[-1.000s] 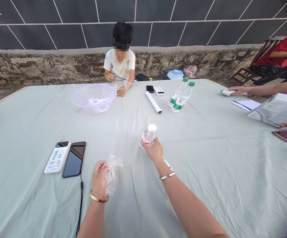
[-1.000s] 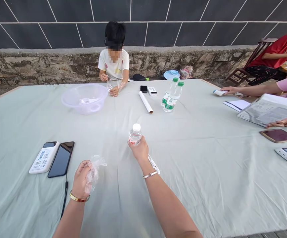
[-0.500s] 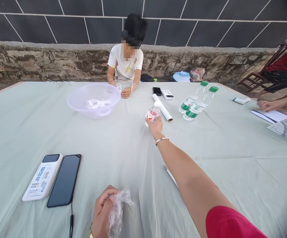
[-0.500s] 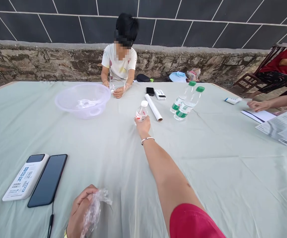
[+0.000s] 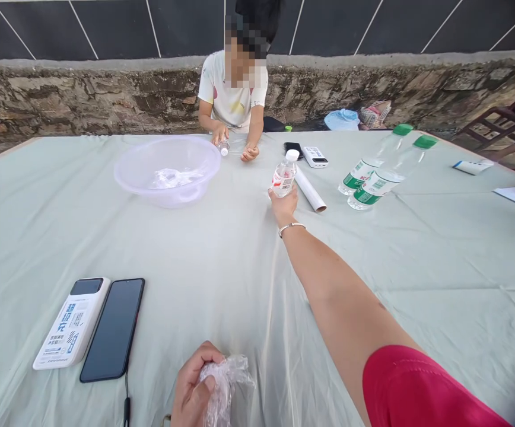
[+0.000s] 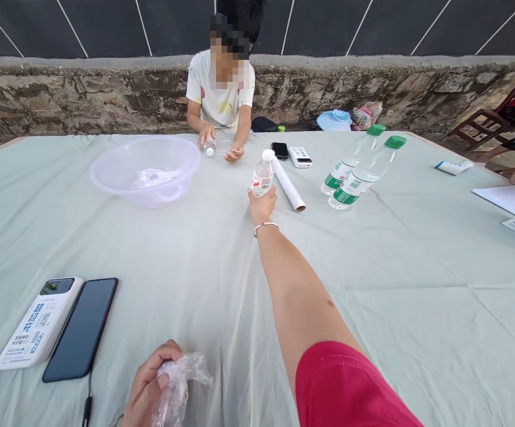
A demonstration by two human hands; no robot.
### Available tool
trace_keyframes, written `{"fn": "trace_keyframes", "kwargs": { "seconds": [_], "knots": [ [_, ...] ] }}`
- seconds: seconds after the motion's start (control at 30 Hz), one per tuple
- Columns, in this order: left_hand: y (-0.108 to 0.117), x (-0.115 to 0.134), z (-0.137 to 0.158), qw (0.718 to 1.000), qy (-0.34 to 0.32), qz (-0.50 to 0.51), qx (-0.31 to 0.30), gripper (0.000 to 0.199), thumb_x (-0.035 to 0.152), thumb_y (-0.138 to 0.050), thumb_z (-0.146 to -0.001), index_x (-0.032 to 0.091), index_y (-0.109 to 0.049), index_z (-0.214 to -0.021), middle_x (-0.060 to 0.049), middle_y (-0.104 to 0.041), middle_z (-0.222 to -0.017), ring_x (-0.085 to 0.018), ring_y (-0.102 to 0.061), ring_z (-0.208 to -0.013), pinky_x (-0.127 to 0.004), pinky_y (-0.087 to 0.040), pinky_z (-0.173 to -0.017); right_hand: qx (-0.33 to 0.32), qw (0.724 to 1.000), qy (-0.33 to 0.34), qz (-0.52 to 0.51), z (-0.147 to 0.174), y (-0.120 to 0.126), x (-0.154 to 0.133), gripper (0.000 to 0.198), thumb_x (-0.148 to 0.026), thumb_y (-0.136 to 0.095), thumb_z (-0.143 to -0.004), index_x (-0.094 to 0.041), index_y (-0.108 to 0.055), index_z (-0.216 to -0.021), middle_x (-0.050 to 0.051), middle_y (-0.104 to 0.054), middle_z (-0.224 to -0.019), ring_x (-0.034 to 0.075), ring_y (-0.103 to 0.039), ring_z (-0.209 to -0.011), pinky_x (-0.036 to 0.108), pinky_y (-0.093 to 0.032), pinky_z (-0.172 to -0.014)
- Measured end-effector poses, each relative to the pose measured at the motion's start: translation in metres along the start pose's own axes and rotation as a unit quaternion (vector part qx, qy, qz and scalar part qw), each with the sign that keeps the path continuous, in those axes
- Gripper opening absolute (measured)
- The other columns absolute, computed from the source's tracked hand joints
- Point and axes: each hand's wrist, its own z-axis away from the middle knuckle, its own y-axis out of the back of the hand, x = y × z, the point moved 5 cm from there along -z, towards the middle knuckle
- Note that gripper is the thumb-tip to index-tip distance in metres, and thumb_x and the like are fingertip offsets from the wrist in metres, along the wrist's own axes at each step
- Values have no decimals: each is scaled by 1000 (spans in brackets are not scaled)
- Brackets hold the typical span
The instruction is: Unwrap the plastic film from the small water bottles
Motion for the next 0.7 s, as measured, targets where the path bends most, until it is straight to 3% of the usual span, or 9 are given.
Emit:
{"fn": "trace_keyframes", "kwargs": {
  "seconds": [0.1,0.2,0.27,0.33,0.47,0.57,0.7],
  "knots": [
    [2,-2,-1,997,59,40,33,28,44,-72,-59,21,-62,-72,0,-48,-68,-12,-42,-56,-25,-36,-52,-37,999,16,-26,67,15,0,64,-30,-56,-76,-13,-33,-133,17,-48,-128,24,-49,-115,41,-38,-99],
    [5,6,-7,990,111,49,72,33,36,-74,-58,21,-61,-85,1,-52,-69,-10,-45,-52,-23,-37,-49,-151,986,43,-48,151,29,6,63,-26,-53,-75,-14,-34,-134,16,-51,-125,18,-59,-89,37,-47,-87],
    [6,24,-18,992,94,46,72,45,35,-75,-59,21,-60,-99,3,-53,-68,-10,-47,-51,-22,-39,-47,-205,974,76,-52,200,43,10,62,-23,-52,-74,-16,-36,-134,15,-51,-124,14,-59,-72,36,-51,-79],
    [6,51,-34,996,54,40,62,49,32,-74,-60,21,-59,-105,5,-52,-64,-9,-48,-49,-22,-39,-45,-228,966,116,-47,233,58,14,59,-19,-49,-75,-18,-38,-133,12,-53,-121,13,-58,-68,36,-52,-77],
    [3,114,-75,996,13,62,55,24,19,-69,-63,16,-60,-85,3,-55,-59,-10,-53,-49,-21,-41,-44,-267,943,200,-14,257,74,12,55,-11,-44,-75,-19,-43,-129,11,-54,-116,15,-59,-73,37,-52,-77],
    [-8,166,-116,990,7,110,90,8,10,-58,-72,15,-57,-78,1,-57,-65,-11,-56,-53,-23,-48,-49,-275,937,214,21,256,73,11,54,-9,-42,-76,-20,-44,-129,10,-54,-116,15,-59,-72,39,-52,-78],
    [-29,236,-179,976,-39,154,147,16,14,-49,-83,17,-53,-97,-6,-61,-95,-13,-62,-75,-25,-53,-61,-276,935,217,57,257,70,12,54,-9,-42,-77,-22,-44,-129,8,-55,-118,17,-61,-80,38,-51,-81]
  ]
}}
